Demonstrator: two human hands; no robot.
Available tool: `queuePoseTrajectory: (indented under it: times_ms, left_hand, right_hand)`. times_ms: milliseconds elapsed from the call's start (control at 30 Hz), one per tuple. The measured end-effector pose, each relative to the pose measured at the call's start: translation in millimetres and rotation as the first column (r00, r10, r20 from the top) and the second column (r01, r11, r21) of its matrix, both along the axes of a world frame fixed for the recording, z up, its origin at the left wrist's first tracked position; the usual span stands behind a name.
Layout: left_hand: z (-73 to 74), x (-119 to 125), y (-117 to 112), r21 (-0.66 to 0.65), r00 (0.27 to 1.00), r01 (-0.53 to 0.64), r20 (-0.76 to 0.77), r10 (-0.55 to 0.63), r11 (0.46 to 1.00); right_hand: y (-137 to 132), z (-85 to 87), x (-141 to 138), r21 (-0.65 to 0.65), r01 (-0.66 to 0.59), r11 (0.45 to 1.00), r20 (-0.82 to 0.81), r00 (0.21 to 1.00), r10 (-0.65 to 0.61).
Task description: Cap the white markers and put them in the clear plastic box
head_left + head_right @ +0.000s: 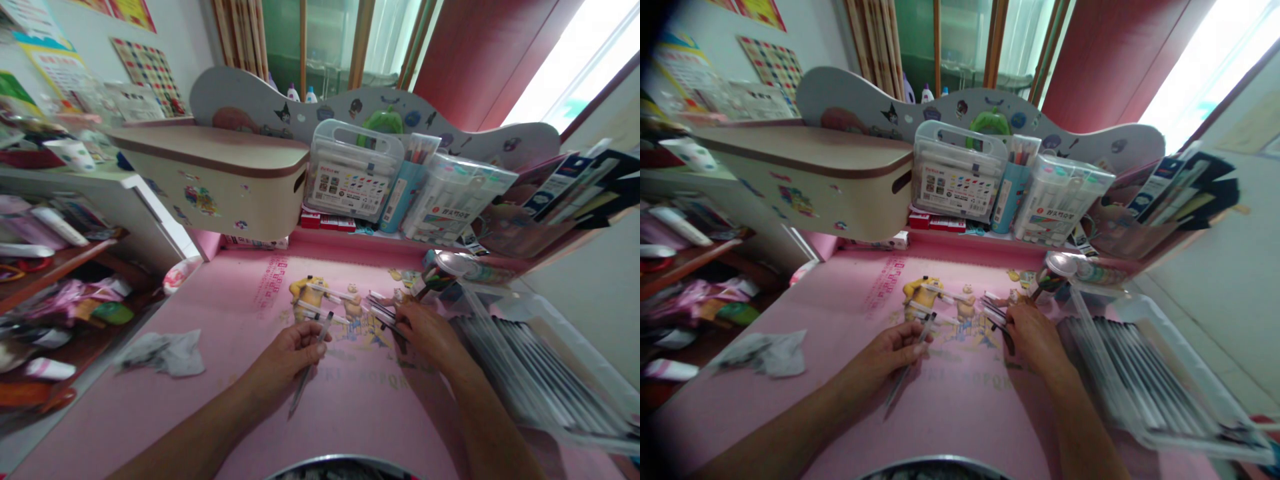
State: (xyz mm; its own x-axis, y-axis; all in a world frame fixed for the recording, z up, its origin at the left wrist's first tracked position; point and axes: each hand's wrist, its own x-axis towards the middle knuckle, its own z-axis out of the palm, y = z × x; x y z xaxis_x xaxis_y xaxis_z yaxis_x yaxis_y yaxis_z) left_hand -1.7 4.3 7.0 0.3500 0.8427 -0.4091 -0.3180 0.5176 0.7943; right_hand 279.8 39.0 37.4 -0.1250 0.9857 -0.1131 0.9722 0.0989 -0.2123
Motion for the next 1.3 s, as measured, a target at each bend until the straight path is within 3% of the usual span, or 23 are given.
queuePoseTrajectory:
  times_ms: [167, 500, 900, 1133, 1233, 1300]
  left_hand:
    - [1.9, -3.9, 0.9, 0.003, 0.999, 0.032, 0.033, -0.032, 0.999]
    - [5.3, -5.4, 1.5, -0.009, 0.997, 0.037, 0.072, -0.036, 0.999]
    - [10.4, -8.3, 13.0, -0.183, 0.924, -0.165, 0.314, 0.217, 0.969]
    - [13.2, -9.3, 11.0, -0.211, 0.91, -0.234, 0.297, 0.29, 0.949]
    - [13.9, -8.5, 9.1, -0.158, 0.917, -0.224, 0.301, 0.263, 0.962]
    - [13.5, -7.8, 8.6, -0.152, 0.923, -0.217, 0.291, 0.254, 0.964]
  right_hand:
    - [-0.6, -1.1, -5.9, 0.035, -0.044, 0.998, -0.006, 0.999, 0.045]
    - [3.4, 6.0, -0.7, 0.069, 0.063, 0.996, 0.031, 0.997, -0.065]
    - [1.9, 2.4, 0.8, -0.032, 0.037, 0.999, 0.041, 0.999, -0.035]
    - [-1.6, 3.5, -4.0, -0.108, 0.081, 0.991, 0.048, 0.996, -0.077]
    - [-3.2, 9.3, -3.8, -0.023, 0.051, 0.998, -0.025, 0.998, -0.052]
    - [-5.7, 14.8, -6.0, -0.006, 0.013, 1.0, -0.195, 0.981, -0.014]
